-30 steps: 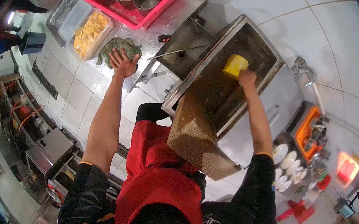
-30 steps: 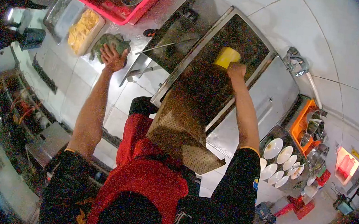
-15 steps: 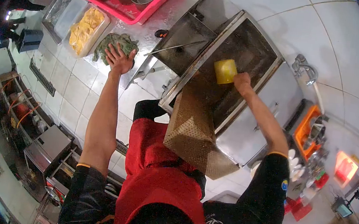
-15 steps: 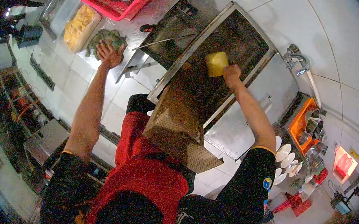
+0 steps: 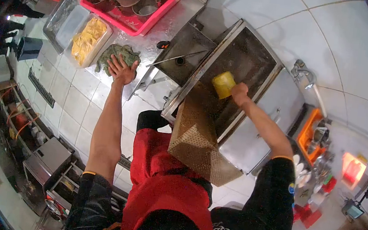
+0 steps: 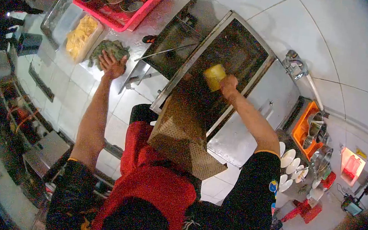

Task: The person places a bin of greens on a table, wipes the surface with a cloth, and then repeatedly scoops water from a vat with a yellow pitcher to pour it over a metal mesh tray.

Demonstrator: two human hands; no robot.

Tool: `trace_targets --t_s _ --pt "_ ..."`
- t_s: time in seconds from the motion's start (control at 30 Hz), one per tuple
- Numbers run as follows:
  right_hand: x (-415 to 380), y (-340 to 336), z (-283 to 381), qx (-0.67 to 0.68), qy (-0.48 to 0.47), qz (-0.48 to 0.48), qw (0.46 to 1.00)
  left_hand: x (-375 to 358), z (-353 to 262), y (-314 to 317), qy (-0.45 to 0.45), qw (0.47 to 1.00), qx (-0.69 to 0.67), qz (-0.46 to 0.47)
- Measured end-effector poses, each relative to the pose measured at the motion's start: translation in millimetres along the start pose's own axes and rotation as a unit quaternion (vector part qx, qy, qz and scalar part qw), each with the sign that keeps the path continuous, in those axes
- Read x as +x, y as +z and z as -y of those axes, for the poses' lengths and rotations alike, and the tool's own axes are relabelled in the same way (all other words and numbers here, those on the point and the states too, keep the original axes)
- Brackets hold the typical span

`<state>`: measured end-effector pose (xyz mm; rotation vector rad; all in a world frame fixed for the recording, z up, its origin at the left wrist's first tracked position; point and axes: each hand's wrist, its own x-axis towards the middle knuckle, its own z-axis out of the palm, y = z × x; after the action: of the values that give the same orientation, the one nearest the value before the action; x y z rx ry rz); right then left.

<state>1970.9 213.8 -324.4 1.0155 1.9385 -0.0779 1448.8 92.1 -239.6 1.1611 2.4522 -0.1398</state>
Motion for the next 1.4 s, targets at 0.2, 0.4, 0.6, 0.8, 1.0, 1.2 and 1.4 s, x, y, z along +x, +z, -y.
trace_targets --t_s 0.2,0.4,0.6,0.8,1.0,1.2,1.4 --pt "-75.7 -132.3 -50.0 0.016 -0.139 0.115 0.983 -1.2 5.2 4.4 0.009 1.0 -0.017 -0.014" --pt "-102.7 -157.2 -119.3 0.351 -0.218 0.408 0.814 -3.4 6.1 0.6 0.015 1.0 0.006 -0.027" --pt "-187.5 -215.8 -127.5 0.493 -0.271 0.288 0.775 -2.6 6.2 1.0 0.015 0.999 0.013 -0.035" --pt "-206.4 -263.4 -69.5 0.484 -0.258 -0.024 0.836 -8.1 1.5 -2.8 0.004 1.0 0.011 -0.021" --pt "-180.5 -264.0 40.8 0.46 -0.088 -0.212 0.858 -0.1 0.6 -2.7 -0.012 1.0 0.019 -0.006" --pt "-154.9 -212.8 110.5 0.361 -0.011 -0.296 0.884 0.9 -1.0 3.9 -0.007 1.0 0.012 -0.017" --pt "-185.2 -186.7 89.1 0.536 0.032 -0.339 0.773 3.4 6.5 3.4 0.006 0.999 0.011 -0.039"
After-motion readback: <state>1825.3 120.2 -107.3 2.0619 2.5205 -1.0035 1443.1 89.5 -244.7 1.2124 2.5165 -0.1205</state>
